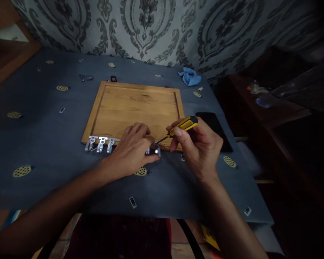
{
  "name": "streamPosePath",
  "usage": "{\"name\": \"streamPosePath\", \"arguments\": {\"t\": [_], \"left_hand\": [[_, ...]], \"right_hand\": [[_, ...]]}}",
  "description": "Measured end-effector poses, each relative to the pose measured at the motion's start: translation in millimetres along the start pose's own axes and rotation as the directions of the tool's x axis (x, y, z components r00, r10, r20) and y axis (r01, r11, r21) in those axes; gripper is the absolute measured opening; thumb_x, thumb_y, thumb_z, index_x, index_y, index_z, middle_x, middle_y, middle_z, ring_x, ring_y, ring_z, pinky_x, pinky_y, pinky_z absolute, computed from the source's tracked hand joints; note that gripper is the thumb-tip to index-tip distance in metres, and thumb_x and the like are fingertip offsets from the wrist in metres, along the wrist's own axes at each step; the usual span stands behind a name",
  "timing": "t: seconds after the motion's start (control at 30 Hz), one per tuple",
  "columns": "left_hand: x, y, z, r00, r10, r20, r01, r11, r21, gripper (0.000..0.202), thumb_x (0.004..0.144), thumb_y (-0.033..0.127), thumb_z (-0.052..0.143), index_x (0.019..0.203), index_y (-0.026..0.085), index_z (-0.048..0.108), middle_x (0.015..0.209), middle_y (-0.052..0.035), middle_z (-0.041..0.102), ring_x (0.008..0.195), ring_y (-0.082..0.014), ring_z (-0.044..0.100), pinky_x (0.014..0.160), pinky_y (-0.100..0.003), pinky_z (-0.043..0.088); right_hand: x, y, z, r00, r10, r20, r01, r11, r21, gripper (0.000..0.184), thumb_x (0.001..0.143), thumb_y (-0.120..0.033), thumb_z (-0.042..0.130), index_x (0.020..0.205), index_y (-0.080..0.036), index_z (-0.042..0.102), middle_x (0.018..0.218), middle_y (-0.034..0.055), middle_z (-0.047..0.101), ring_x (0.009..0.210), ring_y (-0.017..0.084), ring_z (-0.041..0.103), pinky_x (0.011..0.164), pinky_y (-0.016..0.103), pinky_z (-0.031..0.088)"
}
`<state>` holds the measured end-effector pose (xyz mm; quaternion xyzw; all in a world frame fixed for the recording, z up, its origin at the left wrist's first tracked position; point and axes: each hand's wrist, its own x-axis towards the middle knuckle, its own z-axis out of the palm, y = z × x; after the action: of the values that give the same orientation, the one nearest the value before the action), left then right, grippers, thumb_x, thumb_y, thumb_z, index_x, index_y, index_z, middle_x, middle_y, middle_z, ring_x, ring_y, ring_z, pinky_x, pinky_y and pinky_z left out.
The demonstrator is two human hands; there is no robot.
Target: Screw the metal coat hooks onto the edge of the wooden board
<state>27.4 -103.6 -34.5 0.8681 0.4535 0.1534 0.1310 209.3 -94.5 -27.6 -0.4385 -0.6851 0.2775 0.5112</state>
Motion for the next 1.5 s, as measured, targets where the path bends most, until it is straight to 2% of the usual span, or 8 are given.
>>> {"name": "streamPosePath", "arguments": {"t": [0.23,0.57,0.7,0.83,0.9,1.3,1.5], "left_hand": [[2,2,-1.5,0.999,-0.029,0.03,0.029,1.0,-0.005,0.036,0.082,0.038,0.08,0.105,0.013,0.069,0.114,-0.0102,0.059,0.116,-0.0307,0.051,0.099,-0.046,0.042],[1,1,-0.1,1.0,-0.022,0.021,0.022,1.0,0.012,0.036,0.082,0.04,0.08,0.105,0.013,0.069,0.114,-0.0109,0.059,0.117,-0.0315,0.051,0.098,-0.047,0.043],[1,2,-1.3,0.999,-0.026,0.025,0.025,1.0,0.005,0.035,0.082,0.039,0.08,0.103,0.012,0.07,0.112,-0.0109,0.059,0.116,-0.0316,0.051,0.098,-0.047,0.043],[1,1,-1.0,1.0,-0.025,0.014,0.025,1.0,-0.001,0.034,0.082,0.038,0.08,0.103,0.013,0.071,0.116,-0.0113,0.06,0.117,-0.0309,0.051,0.098,-0.047,0.043],[0,0,-0.1,1.0,-0.019,0.001,0.019,1.0,-0.001,0.034,0.082,0.039,0.081,0.103,0.014,0.071,0.115,-0.011,0.06,0.116,-0.0306,0.051,0.098,-0.046,0.043],[0,-1,2.2,1.0,-0.018,-0.016,0.018,1.0,0.016,0.035,0.083,0.043,0.079,0.102,0.015,0.07,0.117,-0.0105,0.06,0.117,-0.0303,0.051,0.098,-0.046,0.043],[1,0,-0.1,1.0,-0.028,0.009,0.028,1.0,0.009,0.034,0.082,0.042,0.08,0.101,0.016,0.07,0.113,-0.0095,0.06,0.113,-0.0295,0.051,0.096,-0.045,0.043]], "right_hand": [[-3,2,2,0.999,-0.018,-0.031,0.017,1.0,-0.022,0.018,0.095,-0.037,0.064,0.085,-0.022,0.063,0.067,-0.0054,0.064,0.043,0.008,0.056,0.045,0.025,0.044],[-4,1,2,0.999,-0.03,-0.038,0.03,1.0,-0.003,0.019,0.094,-0.039,0.066,0.086,-0.022,0.064,0.077,-0.0026,0.068,0.046,0.008,0.057,0.045,0.025,0.046],[-10,-1,0,0.99,-0.078,-0.114,0.071,0.995,-0.067,0.015,0.094,-0.036,0.065,0.092,-0.022,0.068,0.083,-0.0001,0.072,0.051,0.01,0.06,0.049,0.026,0.05],[-12,0,-1,0.967,-0.125,-0.222,0.131,0.991,0.013,0.016,0.097,-0.036,0.061,0.094,-0.022,0.066,0.085,-0.0002,0.072,0.05,0.008,0.06,0.045,0.024,0.047],[-10,2,0,0.961,-0.115,-0.252,0.123,0.992,0.018,0.016,0.097,-0.037,0.061,0.094,-0.021,0.066,0.084,-0.0001,0.071,0.052,0.009,0.061,0.047,0.024,0.047],[-11,10,0,0.997,-0.02,-0.077,0.018,0.999,-0.029,0.016,0.097,-0.037,0.06,0.093,-0.022,0.063,0.081,-0.002,0.069,0.051,0.008,0.061,0.049,0.024,0.049],[-12,8,1,0.969,-0.06,-0.24,0.065,0.998,0.012,0.018,0.099,-0.038,0.058,0.093,-0.021,0.062,0.084,-0.0007,0.07,0.049,0.008,0.058,0.049,0.027,0.047]]}}
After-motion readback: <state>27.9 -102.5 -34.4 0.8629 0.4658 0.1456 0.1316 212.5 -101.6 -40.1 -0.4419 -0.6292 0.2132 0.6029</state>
